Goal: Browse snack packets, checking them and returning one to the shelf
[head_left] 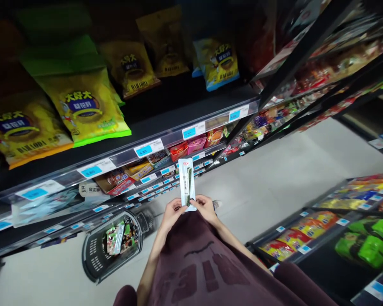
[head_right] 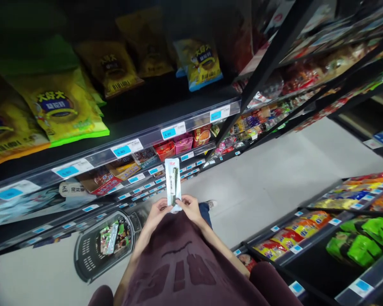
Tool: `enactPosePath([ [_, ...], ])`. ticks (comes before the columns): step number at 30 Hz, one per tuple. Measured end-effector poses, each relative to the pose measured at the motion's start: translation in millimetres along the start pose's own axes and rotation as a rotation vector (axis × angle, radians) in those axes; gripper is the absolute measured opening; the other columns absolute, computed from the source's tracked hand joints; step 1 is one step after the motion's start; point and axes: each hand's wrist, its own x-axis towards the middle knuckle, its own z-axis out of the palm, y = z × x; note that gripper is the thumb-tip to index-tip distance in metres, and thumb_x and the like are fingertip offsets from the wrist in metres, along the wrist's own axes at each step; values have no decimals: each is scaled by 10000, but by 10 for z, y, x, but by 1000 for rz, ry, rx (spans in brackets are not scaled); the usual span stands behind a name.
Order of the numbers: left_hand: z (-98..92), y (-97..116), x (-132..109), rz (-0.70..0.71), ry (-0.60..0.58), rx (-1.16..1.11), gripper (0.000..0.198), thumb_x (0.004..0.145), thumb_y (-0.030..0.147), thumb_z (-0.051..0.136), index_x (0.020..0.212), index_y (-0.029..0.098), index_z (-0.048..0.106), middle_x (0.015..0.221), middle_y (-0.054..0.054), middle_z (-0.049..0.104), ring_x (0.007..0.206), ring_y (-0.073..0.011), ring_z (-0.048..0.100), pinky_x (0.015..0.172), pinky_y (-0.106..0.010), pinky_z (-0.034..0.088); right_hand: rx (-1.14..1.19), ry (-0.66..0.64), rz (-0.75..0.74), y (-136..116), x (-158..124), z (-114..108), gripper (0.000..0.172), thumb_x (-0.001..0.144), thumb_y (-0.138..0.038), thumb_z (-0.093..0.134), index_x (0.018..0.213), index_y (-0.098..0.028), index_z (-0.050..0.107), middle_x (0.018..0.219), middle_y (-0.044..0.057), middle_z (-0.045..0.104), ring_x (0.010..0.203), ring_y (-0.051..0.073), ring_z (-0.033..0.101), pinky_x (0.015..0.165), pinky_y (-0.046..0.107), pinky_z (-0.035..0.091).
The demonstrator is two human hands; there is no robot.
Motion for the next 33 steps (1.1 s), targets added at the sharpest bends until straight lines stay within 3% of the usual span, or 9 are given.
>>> enactPosePath([
  [12,48,-33,42,-9,-15,18,297,725,306,743,932,118,644,720,-45,674,689,-160,629,688,-271,509,-12,83,7,9,-56,-39,308,746,-422,716,828,-127,685,666,27,619,557,116,481,529,231,382],
  [16,74,-30,58,-17,13,60,256,718,267,740,903,122,640,646,-20,657,624,-145,617,644,-256,500,-20,3,20,-30,-65,-79,286,767,-413,699,826,-134,690,712,29,629,595,122,497,566,232,393],
  [22,77,-28,61,-29,53,73,229,713,255,737,876,130,635,634,-19,661,597,-147,622,612,-251,507,152,-176,63,-91,-104,-21,282,727,-385,742,850,-140,676,779,30,645,658,139,555,627,249,444],
  [28,77,-25,64,-36,87,97,191,723,251,723,844,133,636,639,-26,667,602,-159,638,602,-254,511,171,-113,69,-9,-90,-7,278,700,-347,769,869,-148,675,809,41,671,681,146,590,646,252,470],
  [33,76,-29,69,-4,44,109,173,741,248,711,841,131,632,654,-25,663,605,-149,620,623,-258,503,175,-72,64,32,-105,-14,275,692,-341,774,868,-152,681,864,63,697,736,170,627,677,265,490],
])
